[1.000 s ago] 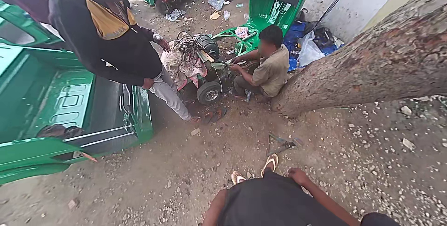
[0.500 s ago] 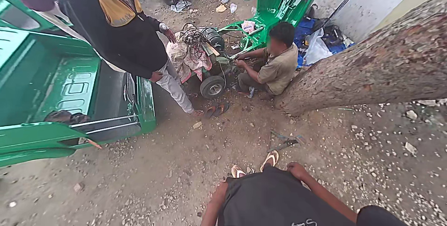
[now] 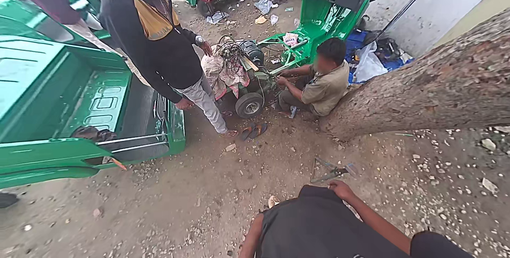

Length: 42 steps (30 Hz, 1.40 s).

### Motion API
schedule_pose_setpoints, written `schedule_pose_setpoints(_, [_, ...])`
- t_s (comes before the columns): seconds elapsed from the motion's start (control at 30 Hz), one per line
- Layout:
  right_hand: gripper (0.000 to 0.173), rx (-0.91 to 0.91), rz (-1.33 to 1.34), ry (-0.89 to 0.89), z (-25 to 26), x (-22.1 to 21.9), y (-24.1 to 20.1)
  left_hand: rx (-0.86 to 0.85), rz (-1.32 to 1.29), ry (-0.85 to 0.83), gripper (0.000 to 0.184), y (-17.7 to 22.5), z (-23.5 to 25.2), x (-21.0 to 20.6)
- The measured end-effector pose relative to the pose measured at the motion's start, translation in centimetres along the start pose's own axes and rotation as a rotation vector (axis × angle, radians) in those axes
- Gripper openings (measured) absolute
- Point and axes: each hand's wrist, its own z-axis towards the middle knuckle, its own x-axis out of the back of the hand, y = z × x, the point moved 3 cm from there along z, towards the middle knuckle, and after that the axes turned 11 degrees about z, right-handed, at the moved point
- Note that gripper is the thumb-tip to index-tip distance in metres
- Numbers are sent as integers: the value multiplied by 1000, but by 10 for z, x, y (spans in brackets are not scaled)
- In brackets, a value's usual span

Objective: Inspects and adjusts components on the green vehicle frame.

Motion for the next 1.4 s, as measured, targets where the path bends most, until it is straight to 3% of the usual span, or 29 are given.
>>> schedule_pose_setpoints(0.13, [26,23,-13,-18,10,-3,-30,160,25,1,41,11,2,3])
schedule_pose_setpoints(0.27, [25,44,-10,-3,25,6,-49,127,-58,108,40,31,-14,22])
schedule_pose_setpoints(0.33, [25,45,-1,13,36,12,-54,219,-138,41,41,60,-30,49])
schedule_pose_setpoints(0.43, [23,28,-14,7,56,19,-57,191,-354,157,41,70,-39,64])
schedule_pose_setpoints(0.5, [22,3,-33,-27,74,22,-53,251,-406,146,40,108,-48,99])
schedule_pose_setpoints(0.57, [22,-30,-25,-47,96,24,-49,431,-450,-1,41,165,-53,152])
schedule_pose_setpoints(0.6, [23,-51,-7,-54,108,27,-50,490,-480,-48,42,177,-43,165])
schedule_pose_setpoints(0.63, [24,-68,14,-59,121,33,-53,461,-501,55,41,166,-23,155])
schedule_pose_setpoints(0.7, [24,-69,68,-63,149,46,-67,273,-539,391,40,107,38,102])
schedule_pose_setpoints(0.73, [22,-52,100,-65,164,55,-76,238,-545,321,42,89,62,97])
schedule_pose_setpoints(0.8, [23,-39,117,-85,191,76,-102,259,-489,206,40,89,101,109])
schedule_pose_setpoints(0.87, [24,-45,95,-121,216,96,-125,229,-337,266,37,88,142,115])
schedule_pose_setpoints(1.0, [30,-130,82,-181,260,128,-141,360,-199,277,34,127,175,161])
schedule_pose_setpoints(1.17, [33,-202,11,-218,300,166,-135,496,-308,349,37,148,186,182])
schedule_pose_setpoints(1.27, [30,-253,13,-200,310,184,-135,412,-228,267,40,192,170,224])
schedule_pose_setpoints(1.3, [30,-262,8,-203,314,187,-134,364,-138,324,42,195,172,223])
schedule_pose_setpoints(1.37, [30,-274,6,-202,321,188,-134,286,114,836,41,182,191,195])
schedule_pose_setpoints(1.4, [30,-278,14,-197,323,189,-135,418,42,384,41,196,185,220])
